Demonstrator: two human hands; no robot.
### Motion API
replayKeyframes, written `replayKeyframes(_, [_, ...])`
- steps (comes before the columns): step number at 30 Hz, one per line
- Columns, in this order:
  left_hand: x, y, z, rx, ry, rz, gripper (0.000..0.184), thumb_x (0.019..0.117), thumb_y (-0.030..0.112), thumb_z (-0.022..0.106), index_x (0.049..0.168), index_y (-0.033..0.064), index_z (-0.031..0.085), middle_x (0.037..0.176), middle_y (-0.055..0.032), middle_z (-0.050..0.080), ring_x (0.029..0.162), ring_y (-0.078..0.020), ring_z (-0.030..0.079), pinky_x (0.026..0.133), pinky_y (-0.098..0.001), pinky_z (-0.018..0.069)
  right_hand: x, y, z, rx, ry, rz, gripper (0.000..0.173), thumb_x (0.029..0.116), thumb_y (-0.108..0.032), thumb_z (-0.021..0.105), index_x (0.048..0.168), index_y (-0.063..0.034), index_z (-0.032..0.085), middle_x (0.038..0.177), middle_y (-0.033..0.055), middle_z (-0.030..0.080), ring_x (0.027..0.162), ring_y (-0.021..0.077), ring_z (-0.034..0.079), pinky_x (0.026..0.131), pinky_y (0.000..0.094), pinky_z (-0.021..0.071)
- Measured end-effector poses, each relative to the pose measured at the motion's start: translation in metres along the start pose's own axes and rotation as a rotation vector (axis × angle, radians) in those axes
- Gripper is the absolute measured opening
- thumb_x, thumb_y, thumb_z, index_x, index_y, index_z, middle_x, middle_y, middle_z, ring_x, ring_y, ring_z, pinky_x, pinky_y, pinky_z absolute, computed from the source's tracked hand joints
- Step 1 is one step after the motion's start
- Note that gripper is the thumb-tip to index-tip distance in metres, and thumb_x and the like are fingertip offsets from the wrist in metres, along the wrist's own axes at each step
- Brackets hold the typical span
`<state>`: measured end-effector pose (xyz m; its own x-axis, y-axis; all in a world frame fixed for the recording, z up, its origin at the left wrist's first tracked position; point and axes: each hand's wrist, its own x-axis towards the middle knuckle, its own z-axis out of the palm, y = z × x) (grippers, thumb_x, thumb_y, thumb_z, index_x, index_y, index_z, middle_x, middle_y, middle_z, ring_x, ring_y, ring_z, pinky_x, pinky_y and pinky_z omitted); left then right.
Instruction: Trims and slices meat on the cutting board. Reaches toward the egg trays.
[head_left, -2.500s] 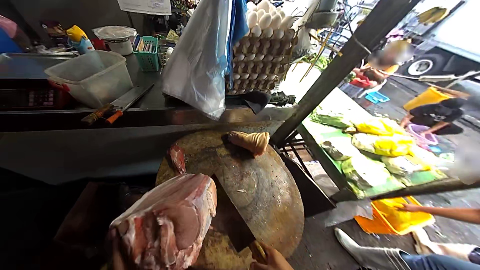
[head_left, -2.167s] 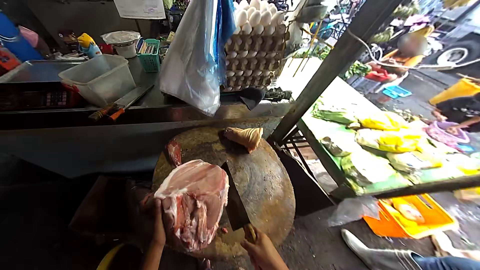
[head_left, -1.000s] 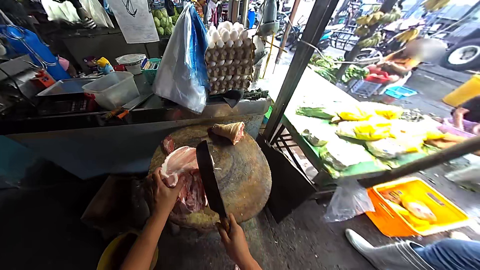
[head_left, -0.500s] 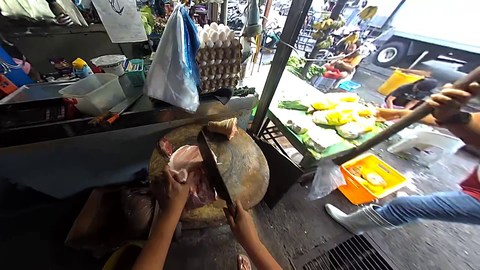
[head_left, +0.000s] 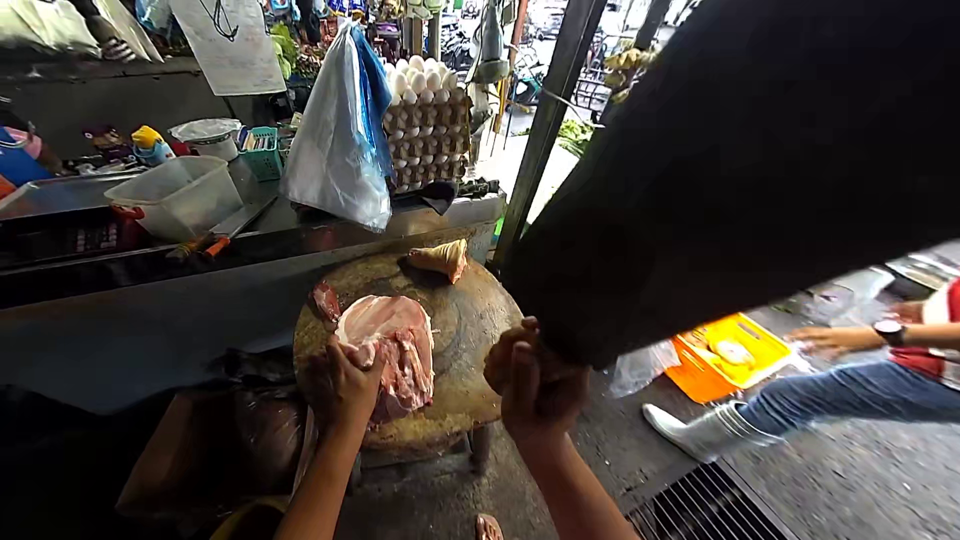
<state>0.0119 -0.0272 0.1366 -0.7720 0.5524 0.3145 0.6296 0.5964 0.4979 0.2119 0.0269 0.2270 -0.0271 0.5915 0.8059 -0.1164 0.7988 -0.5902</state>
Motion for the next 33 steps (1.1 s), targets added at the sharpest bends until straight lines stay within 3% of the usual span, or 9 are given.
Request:
replayKeyframes(3, [-0.002, 0.001, 0.002, -0.027, 0.017, 0.015, 0.091, 0.0795, 0.054, 0.078, 0.143, -0.0046, 0.05, 0.132, -0.037, 0.055, 0.123, -0.0537, 0.055, 0.101, -0.0658, 0.0433, -0.071, 0.03, -0.008, -0.363, -0.26, 0.369, 0.035, 0.1002, -0.024, 0.06, 0.113, 0.0089, 0.061, 0.067, 0.0078, 0.064, 0.055, 0.0174, 0.063, 0.055, 0.0378, 0.0576])
replayKeyframes(6, [-0.007, 0.004, 0.003, -0.002, -0.014, 0.009, 0.094, 0.0807, 0.059, 0.077, 0.147, -0.0025, 0.048, 0.138, -0.0366, 0.051, 0.127, -0.0536, 0.052, 0.103, -0.0649, 0.043, -0.14, 0.067, -0.02, -0.634, -0.763, 0.947, 0.043, 0.106, -0.033, 0.055, 0.132, 0.0011, 0.055, 0.093, 0.023, 0.071, 0.089, 0.0412, 0.073, 0.082, 0.0591, 0.0565])
replayKeyframes(13, [-0.013, 0.016, 0.011, 0.056, 0.016, 0.107, 0.095, 0.0794, 0.062, 0.073, 0.146, -0.0006, 0.051, 0.138, -0.0359, 0.053, 0.129, -0.055, 0.05, 0.101, -0.0666, 0.042, -0.141, 0.068, -0.059, -0.45, -0.686, 0.994, 0.042, 0.1042, -0.037, 0.057, 0.124, -0.0004, 0.061, 0.082, 0.0168, 0.068, 0.075, 0.0317, 0.069, 0.074, 0.0526, 0.0559])
replayKeyframes(19, [-0.009, 0.015, 0.002, -0.013, -0.06, 0.041, 0.093, 0.0833, 0.056, 0.075, 0.15, -0.0016, 0.045, 0.143, -0.0382, 0.047, 0.133, -0.0562, 0.046, 0.106, -0.0692, 0.0375, -0.018, -0.023, -0.069, -0.026, -0.21, 0.198, 0.036, 0.1083, -0.042, 0.049, 0.116, -0.0091, 0.06, 0.074, -0.0039, 0.063, 0.058, 0.0036, 0.061, 0.052, 0.0251, 0.0565])
replayKeyframes(21, [-0.008, 0.012, -0.002, -0.003, -0.069, 0.018, 0.093, 0.0841, 0.056, 0.076, 0.15, -0.0009, 0.044, 0.144, -0.0379, 0.046, 0.132, -0.0557, 0.047, 0.104, -0.0678, 0.0391, 0.055, -0.062, -0.066, 0.105, -0.004, -0.073, 0.034, 0.1074, -0.052, 0.045, 0.11, -0.0223, 0.062, 0.073, -0.0092, 0.063, 0.056, 0.0016, 0.058, 0.048, 0.0217, 0.0525])
replayKeyframes(25, [-0.005, 0.011, -0.001, -0.01, -0.066, -0.011, 0.092, 0.0844, 0.055, 0.076, 0.151, 0.0006, 0.044, 0.145, -0.0367, 0.046, 0.133, -0.0547, 0.046, 0.103, -0.0674, 0.0399, 0.134, -0.091, -0.063, 0.094, 0.27, -0.356, 0.019, 0.1063, -0.02, 0.038, 0.097, -0.0106, 0.052, 0.076, -0.0013, 0.057, 0.064, 0.0128, 0.06, 0.059, 0.0312, 0.0545])
replayKeyframes(28, [-0.005, 0.013, -0.003, -0.011, -0.094, -0.003, 0.093, 0.0858, 0.056, 0.074, 0.152, -0.0011, 0.042, 0.147, -0.0375, 0.044, 0.135, -0.0553, 0.044, 0.106, -0.0679, 0.0379, -0.006, 0.001, -0.025, -0.188, -0.005, 0.085, 0.034, 0.1063, -0.037, 0.051, 0.101, -0.0043, 0.059, 0.066, -0.0015, 0.057, 0.055, 0.0102, 0.057, 0.05, 0.0307, 0.0512])
replayKeyframes(30, [-0.005, 0.019, -0.003, -0.018, -0.156, 0.007, 0.094, 0.0878, 0.056, 0.073, 0.154, -0.0009, 0.038, 0.152, -0.037, 0.038, 0.141, -0.0543, 0.038, 0.113, -0.0665, 0.0313, -0.11, 0.054, -0.012, -0.491, -0.466, 0.666, 0.045, 0.1083, -0.037, 0.049, 0.125, 0.0035, 0.059, 0.084, 0.02, 0.069, 0.077, 0.0353, 0.071, 0.074, 0.0537, 0.0584])
replayKeyframes(33, [-0.018, 0.022, 0.016, 0.027, -0.17, 0.122, 0.097, 0.0848, 0.058, 0.075, 0.154, 0.0, 0.041, 0.154, -0.0386, 0.036, 0.143, -0.0571, 0.035, 0.114, -0.0681, 0.0306, -0.145, 0.086, -0.013, -0.655, -0.782, 1.144, 0.05, 0.1078, -0.041, 0.05, 0.137, -0.0008, 0.053, 0.107, 0.0251, 0.071, 0.105, 0.0426, 0.071, 0.093, 0.0599, 0.054])
